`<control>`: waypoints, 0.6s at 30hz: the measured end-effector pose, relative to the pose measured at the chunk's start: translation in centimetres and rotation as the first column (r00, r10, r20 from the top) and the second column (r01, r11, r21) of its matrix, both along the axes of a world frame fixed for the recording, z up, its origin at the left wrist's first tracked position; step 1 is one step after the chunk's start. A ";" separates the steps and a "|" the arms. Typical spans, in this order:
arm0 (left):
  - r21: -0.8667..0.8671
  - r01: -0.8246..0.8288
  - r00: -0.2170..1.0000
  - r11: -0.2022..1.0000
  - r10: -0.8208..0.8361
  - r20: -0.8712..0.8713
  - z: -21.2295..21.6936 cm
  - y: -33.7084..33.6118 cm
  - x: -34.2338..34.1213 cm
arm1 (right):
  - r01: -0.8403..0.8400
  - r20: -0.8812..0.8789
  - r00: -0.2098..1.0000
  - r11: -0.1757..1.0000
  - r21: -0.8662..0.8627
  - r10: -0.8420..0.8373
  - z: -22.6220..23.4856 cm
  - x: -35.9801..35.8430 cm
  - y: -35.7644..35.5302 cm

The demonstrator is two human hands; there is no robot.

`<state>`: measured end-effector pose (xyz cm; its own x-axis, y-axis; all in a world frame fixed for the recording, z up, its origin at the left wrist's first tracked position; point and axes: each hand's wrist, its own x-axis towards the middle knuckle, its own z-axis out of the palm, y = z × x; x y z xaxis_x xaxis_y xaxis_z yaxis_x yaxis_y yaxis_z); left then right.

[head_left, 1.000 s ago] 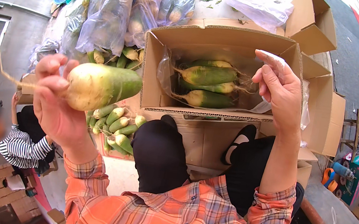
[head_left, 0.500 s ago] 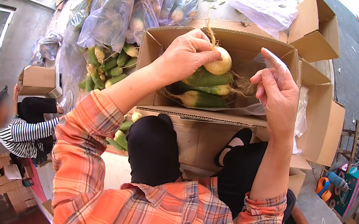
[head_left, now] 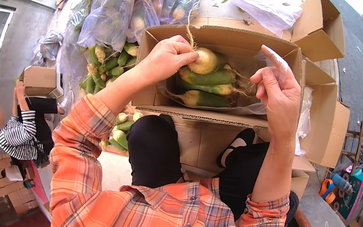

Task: Packing radishes into cardboard boxes and weighing them.

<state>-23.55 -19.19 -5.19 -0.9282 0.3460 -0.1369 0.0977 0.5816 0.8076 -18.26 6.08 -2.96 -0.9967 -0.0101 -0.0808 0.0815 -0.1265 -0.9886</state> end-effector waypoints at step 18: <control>0.338 -0.086 0.969 0.937 0.000 0.248 1.9 0.8 2.7 | 0.012 0.008 1.000 0.999 0.034 -0.012 0.2 0.5 0.2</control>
<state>-20.84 -18.36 -3.28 -0.8973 0.3722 -0.2373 -0.1430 0.2633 0.9541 -17.77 6.30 -2.72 -0.9960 0.0051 -0.0888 0.0879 -0.0939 -0.9917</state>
